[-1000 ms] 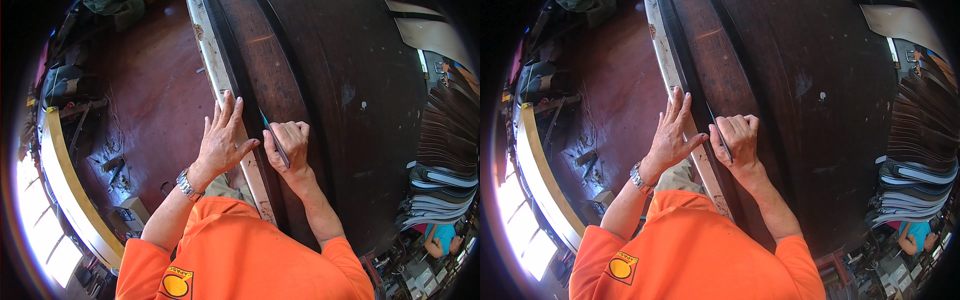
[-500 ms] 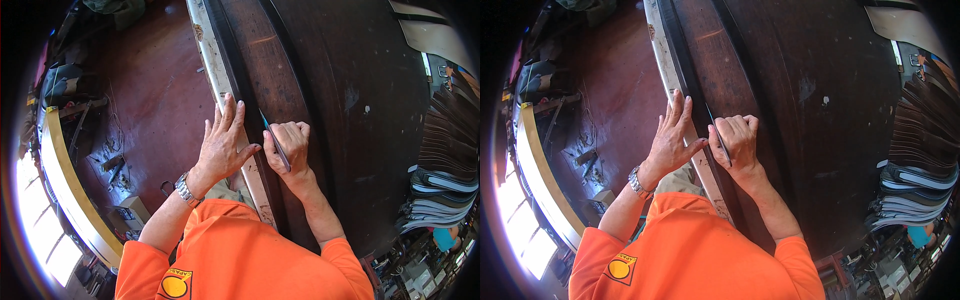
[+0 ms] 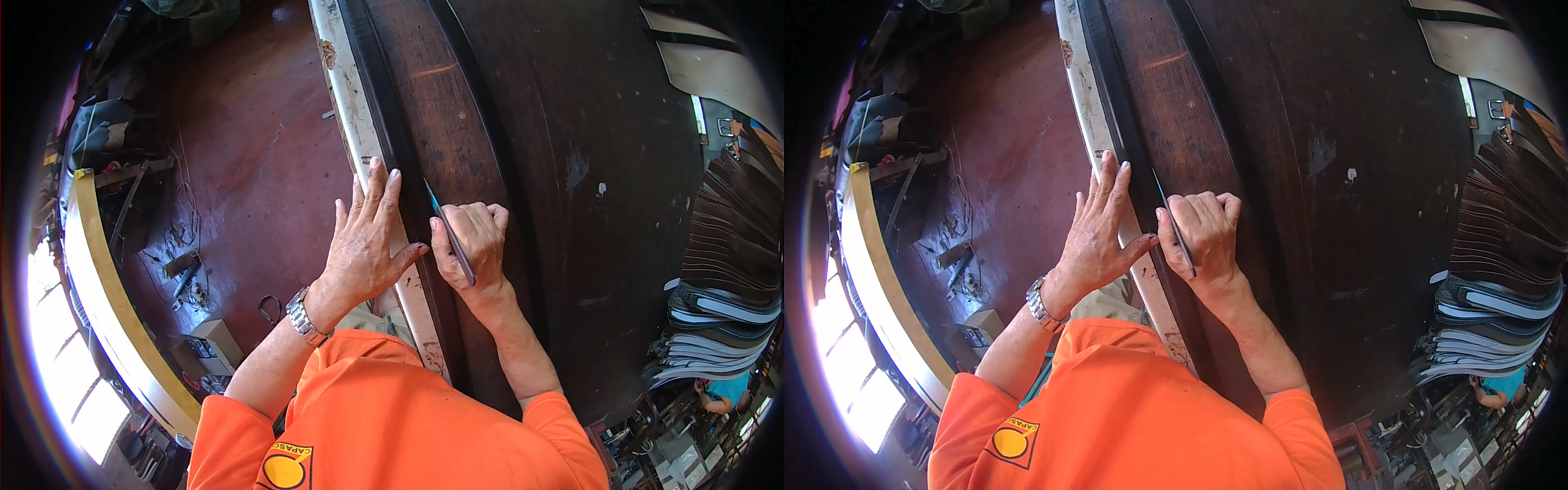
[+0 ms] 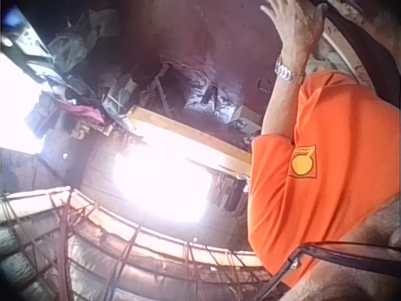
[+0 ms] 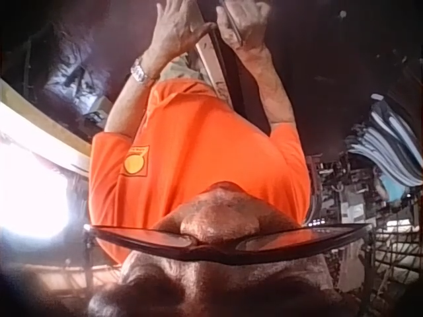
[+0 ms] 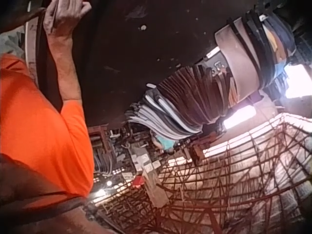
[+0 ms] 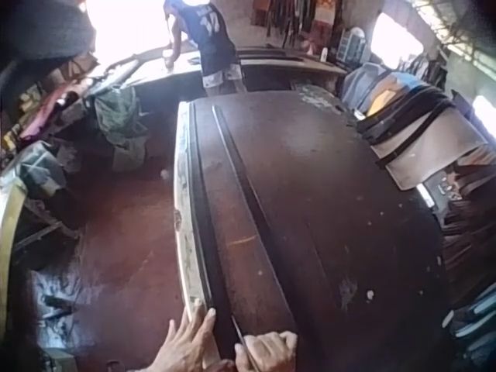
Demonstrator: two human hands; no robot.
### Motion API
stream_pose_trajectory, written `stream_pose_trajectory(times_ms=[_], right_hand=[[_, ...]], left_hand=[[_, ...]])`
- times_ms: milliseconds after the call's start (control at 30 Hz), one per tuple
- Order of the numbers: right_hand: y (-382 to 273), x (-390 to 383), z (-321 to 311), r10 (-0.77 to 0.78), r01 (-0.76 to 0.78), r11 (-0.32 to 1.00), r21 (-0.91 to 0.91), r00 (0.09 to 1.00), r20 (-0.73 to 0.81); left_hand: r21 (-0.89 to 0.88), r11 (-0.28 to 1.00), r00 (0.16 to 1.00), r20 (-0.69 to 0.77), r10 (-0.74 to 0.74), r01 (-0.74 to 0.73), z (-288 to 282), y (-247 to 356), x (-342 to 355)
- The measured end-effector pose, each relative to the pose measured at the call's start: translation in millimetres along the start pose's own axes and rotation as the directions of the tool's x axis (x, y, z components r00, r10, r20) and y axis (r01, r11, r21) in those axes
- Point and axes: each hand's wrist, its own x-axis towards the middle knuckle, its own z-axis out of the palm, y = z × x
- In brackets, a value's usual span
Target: Marking a leather strip using a template and then cutting it precisely with a utility knife.
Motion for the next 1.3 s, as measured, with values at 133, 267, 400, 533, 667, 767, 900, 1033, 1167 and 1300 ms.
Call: stream_pose_trajectory(times_ms=[133,267,400,533,667,767,900,1033,1167,1300], right_hand=[[-2.6,-3.1,-1.9,0.016,-0.016,0.999,-0.049,1.0,0.01],[-1.2,-4.5,-1.3,0.014,-0.013,0.998,-0.056,1.0,0.021],[-1.4,-5.3,-0.9,0.007,-0.007,0.999,-0.043,1.0,0.01],[-0.7,-1.6,-1.7,0.008,-0.008,1.0,-0.017,1.0,0.019],[-1.5,2.3,-0.5,0.012,-0.012,1.0,-0.011,1.0,0.021],[-2.8,4.1,0.2,0.014,-0.014,1.0,0.008,1.0,-0.001],[-2.7,4.7,1.1,0.005,-0.005,1.0,0.008,1.0,-0.002],[1.3,2.7,2.5,-0.001,0.001,1.0,0.012,1.0,-0.013],[-0.5,0.9,-0.3,0.006,-0.006,1.0,0.011,1.0,-0.002],[-1.4,-5.5,-4.8,0.015,-0.014,1.0,-0.013,1.0,0.013]], left_hand=[[-0.088,0.996,0.999,-0.03,-0.011,0.008,3.2,-1.0,-2.0],[-0.084,0.996,1.0,-0.02,0.003,-0.004,3.8,1.0,-4.4],[0.074,0.997,0.999,-0.03,0.026,-0.023,5.6,4.0,-6.2],[0.082,0.997,1.0,0.006,0.015,-0.016,-1.7,9.2,-3.8],[0.071,0.997,1.0,0.016,0.005,-0.006,-4.6,12.3,-2.0],[0.065,0.998,1.0,0.008,0.014,-0.014,-5.9,11.9,-1.2],[0.077,0.997,1.0,0.016,0.017,-0.018,-7.1,11.8,-0.7],[0.065,0.998,1.0,0.02,0.011,-0.013,-6.2,13.5,-0.2],[0.059,0.998,1.0,0.026,0.013,-0.015,-3.6,11.9,-3.0],[0.097,0.995,1.0,0.025,0.01,-0.013,2.1,15.4,-10.0]])
